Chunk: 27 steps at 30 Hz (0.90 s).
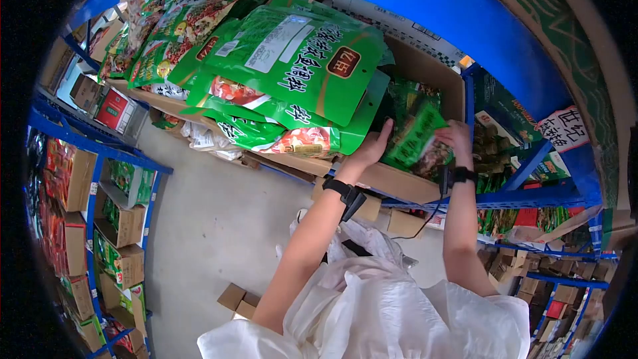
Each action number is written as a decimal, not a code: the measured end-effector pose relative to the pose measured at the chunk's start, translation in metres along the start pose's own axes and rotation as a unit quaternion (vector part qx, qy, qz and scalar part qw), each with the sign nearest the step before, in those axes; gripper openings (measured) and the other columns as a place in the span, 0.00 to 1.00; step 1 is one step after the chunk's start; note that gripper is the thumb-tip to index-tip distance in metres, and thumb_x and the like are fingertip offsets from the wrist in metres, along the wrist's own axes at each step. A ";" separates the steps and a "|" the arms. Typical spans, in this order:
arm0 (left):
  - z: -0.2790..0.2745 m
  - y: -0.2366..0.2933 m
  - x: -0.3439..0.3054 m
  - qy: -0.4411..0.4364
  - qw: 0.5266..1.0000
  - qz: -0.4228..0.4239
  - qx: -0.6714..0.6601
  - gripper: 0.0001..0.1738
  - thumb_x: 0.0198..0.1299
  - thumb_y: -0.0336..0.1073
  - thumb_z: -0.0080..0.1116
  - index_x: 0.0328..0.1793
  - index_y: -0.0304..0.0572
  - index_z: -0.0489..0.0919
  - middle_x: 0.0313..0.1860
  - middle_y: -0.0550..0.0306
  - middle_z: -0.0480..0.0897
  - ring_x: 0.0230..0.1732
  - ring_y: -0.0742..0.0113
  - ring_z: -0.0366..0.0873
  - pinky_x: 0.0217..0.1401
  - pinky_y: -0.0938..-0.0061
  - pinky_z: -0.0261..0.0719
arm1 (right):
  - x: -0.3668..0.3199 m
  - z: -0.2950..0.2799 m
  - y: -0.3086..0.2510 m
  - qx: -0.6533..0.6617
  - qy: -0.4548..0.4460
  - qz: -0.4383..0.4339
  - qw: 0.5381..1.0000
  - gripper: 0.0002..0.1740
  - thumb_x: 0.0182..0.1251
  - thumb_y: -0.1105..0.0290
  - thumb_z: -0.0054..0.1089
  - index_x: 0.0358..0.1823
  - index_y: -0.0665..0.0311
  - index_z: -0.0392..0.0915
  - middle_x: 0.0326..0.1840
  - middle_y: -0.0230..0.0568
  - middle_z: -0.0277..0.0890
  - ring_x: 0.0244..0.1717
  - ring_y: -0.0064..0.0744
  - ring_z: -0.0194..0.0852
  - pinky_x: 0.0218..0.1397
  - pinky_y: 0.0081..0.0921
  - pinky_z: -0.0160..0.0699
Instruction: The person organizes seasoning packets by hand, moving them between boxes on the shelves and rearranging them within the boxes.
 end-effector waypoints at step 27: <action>0.027 -0.024 0.012 0.207 0.949 0.005 0.240 0.14 0.51 0.41 0.52 0.32 0.36 0.80 0.30 0.44 0.80 0.38 0.48 0.77 0.42 0.56 0.75 | 0.230 0.095 0.069 -0.609 -0.144 -0.248 0.740 0.24 0.52 0.70 0.49 0.54 0.69 0.68 0.57 0.62 0.65 0.59 0.58 0.62 0.60 0.41 0.63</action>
Point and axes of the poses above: each hand's wrist, its own x-axis towards the middle knuckle, its own z-axis out of the palm, y = z × x, the point moved 5 cm from there along x, towards the middle knuckle
